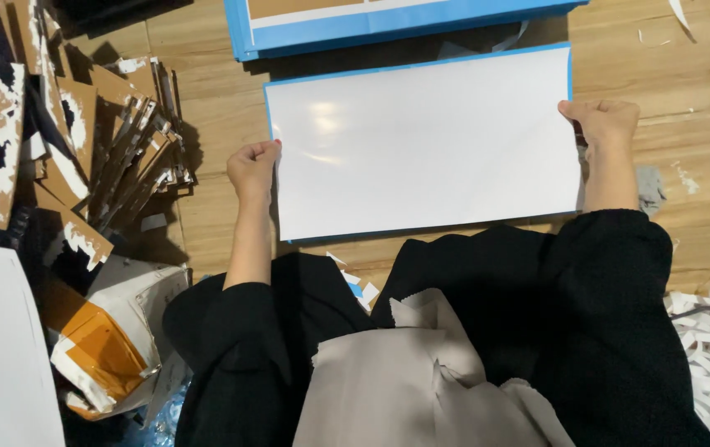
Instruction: Assembling cardboard folders by aligning components and smoothing surfaces with a cloth
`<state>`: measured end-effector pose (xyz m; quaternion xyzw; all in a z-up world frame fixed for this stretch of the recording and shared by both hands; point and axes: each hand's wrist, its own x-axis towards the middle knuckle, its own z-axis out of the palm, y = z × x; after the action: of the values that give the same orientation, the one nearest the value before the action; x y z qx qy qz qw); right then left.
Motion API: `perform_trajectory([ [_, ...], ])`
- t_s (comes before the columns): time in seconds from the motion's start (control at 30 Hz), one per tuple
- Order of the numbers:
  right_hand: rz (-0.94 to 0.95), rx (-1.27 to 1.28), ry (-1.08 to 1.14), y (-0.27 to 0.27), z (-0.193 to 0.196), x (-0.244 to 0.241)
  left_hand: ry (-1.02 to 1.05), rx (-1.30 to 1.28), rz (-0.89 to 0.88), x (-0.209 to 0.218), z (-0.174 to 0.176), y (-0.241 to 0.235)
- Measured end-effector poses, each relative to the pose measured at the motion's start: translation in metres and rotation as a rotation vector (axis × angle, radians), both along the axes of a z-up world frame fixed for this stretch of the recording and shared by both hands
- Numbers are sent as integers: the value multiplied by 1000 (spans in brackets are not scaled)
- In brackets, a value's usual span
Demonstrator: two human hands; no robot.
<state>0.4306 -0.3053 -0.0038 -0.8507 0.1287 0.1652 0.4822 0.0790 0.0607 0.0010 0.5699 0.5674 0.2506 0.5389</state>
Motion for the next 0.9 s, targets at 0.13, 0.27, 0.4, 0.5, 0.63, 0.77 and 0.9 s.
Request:
perform_trajectory([
  [0.13, -14, 35, 50, 4, 14, -4, -41, -10, 10, 4, 10, -3],
  [0.27, -11, -75, 93, 16, 48, -21, 93, -90, 41, 8, 32, -10],
  [0.4, 10, -107, 100, 16, 48, -22, 80, -49, 38, 7, 31, -10],
  [0.5, 53, -137, 48, 8, 31, -12, 66, -32, 18, 6, 24, -7],
  [0.63, 78, -138, 42, 11, 40, -14, 73, -29, -7, 4, 17, -3],
  [0.77, 210, -213, 49, 11, 53, -17, 68, 56, -73, 2, 13, -1],
  [0.9, 494, -226, 1, 0, 58, -23, 107, 132, -136, -1, 18, -2],
])
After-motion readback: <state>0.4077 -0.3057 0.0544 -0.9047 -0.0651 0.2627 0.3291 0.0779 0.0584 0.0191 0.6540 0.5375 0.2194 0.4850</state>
